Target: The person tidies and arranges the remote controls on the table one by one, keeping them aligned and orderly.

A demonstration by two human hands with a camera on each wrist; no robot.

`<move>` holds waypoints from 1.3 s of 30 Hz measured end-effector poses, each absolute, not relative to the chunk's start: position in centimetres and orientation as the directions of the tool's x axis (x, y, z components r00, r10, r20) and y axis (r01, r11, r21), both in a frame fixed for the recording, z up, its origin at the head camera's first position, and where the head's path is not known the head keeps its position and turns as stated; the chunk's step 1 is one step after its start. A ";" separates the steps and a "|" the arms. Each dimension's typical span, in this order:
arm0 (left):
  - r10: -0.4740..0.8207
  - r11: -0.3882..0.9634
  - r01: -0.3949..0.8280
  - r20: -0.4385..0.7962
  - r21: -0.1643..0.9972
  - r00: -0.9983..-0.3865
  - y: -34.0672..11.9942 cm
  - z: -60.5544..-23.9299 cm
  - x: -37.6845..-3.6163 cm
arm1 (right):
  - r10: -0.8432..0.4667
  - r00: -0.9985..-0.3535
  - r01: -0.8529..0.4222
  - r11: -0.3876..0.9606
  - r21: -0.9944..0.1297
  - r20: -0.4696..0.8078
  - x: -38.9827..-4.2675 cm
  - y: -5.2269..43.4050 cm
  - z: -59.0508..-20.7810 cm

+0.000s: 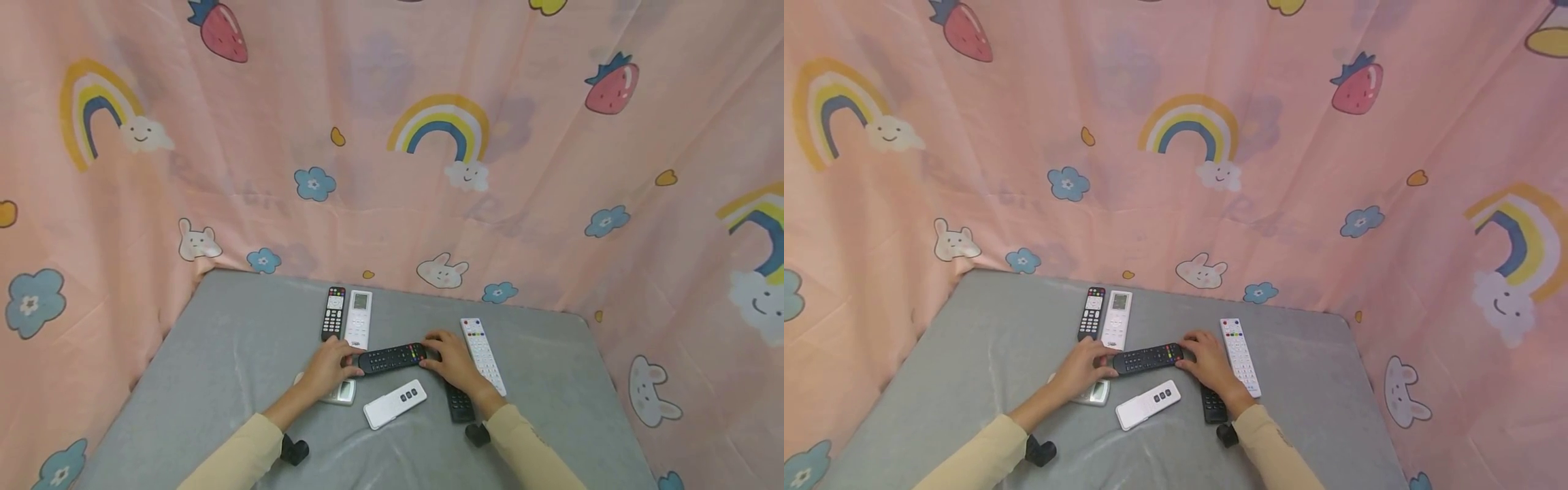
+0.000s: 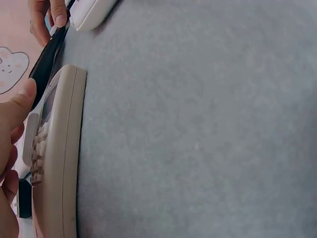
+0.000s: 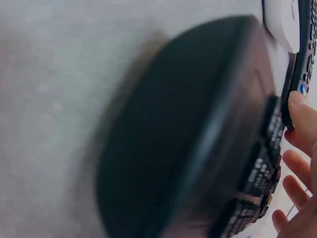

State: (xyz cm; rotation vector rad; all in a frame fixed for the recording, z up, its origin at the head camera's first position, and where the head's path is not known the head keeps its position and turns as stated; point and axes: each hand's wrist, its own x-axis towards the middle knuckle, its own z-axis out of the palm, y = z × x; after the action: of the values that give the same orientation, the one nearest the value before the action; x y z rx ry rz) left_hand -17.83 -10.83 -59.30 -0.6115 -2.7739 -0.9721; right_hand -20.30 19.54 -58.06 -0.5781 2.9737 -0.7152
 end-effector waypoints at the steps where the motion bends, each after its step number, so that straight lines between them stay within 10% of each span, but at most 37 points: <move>1: 0.325 0.703 0.418 0.263 0.576 -0.909 -10.8 -59.2 -17.9 | -0.353 -0.934 -0.336 0.819 -0.465 0.051 -20.4 19.5 -58.0; 15: 0.244 0.579 0.342 0.243 0.740 -0.939 -10.6 -56.9 -17.8 | -0.226 -0.974 -0.125 0.633 -0.764 -0.028 -22.1 19.5 -54.9; 39: 0.285 0.433 0.445 0.349 0.784 -0.893 -8.4 -58.2 -16.7 | -0.111 -0.992 -0.009 0.497 -0.868 -0.053 -23.2 18.7 -55.3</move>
State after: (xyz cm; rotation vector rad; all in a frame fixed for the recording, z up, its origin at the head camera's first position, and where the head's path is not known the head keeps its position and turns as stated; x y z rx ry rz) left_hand -16.70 -8.38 -58.19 -0.6472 -2.5171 -1.4525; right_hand -23.22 18.72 -55.27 -0.1063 2.6287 -1.5228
